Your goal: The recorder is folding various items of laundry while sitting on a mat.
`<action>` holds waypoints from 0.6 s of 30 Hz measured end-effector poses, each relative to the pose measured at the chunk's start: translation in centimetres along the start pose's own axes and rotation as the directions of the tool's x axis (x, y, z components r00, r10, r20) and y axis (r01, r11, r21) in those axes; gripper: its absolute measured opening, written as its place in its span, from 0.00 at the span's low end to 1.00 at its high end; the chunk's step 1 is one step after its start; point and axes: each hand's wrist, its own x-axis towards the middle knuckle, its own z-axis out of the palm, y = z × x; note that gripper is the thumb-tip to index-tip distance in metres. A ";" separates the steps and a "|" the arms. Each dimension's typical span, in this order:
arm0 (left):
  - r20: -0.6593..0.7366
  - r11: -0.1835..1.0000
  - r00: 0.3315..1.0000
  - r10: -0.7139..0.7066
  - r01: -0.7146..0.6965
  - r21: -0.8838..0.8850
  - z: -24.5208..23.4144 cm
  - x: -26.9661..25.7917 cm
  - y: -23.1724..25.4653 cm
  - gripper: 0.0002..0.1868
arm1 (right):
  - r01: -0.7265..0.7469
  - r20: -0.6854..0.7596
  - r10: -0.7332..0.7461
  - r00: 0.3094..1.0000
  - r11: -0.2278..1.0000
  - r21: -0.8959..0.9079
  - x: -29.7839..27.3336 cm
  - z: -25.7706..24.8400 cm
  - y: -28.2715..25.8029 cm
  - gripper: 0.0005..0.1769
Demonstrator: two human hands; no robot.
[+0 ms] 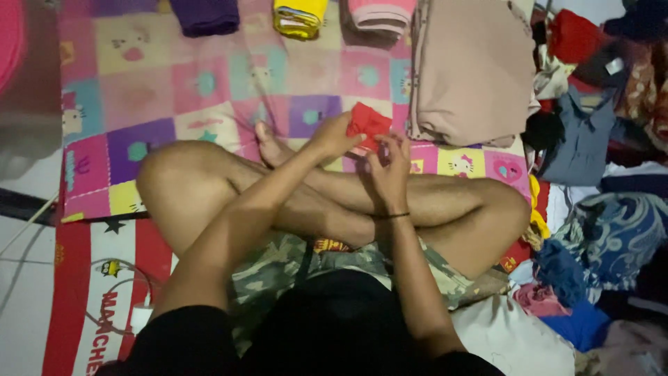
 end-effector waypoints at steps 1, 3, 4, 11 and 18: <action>-0.010 1.000 1.000 -0.004 0.004 -0.002 -0.6 -0.2 1.1 0.23 | 0.007 0.008 -0.007 1.000 1.000 0.002 0.1 -0.3 -1.5 0.21; 0.106 0.933 0.932 -0.347 0.354 -0.058 -1.9 -0.2 3.3 0.22 | 0.293 0.007 -0.295 0.955 0.946 -0.137 0.9 -0.8 -4.5 0.36; 0.090 0.932 0.932 -0.350 0.356 -0.067 -2.2 -0.1 3.5 0.22 | 0.308 0.016 -0.309 0.951 0.942 -0.132 1.2 -0.3 -4.8 0.36; -0.141 0.938 0.943 -0.302 0.268 -0.219 -5.9 1.7 4.8 0.21 | 0.136 0.201 -0.129 0.971 0.990 -0.025 6.3 2.7 -4.3 0.38; -0.684 0.915 0.719 -0.122 -0.186 -0.359 -10.6 3.8 3.8 0.19 | 0.411 -0.157 -0.402 0.902 0.911 0.030 18.7 3.4 -11.8 0.25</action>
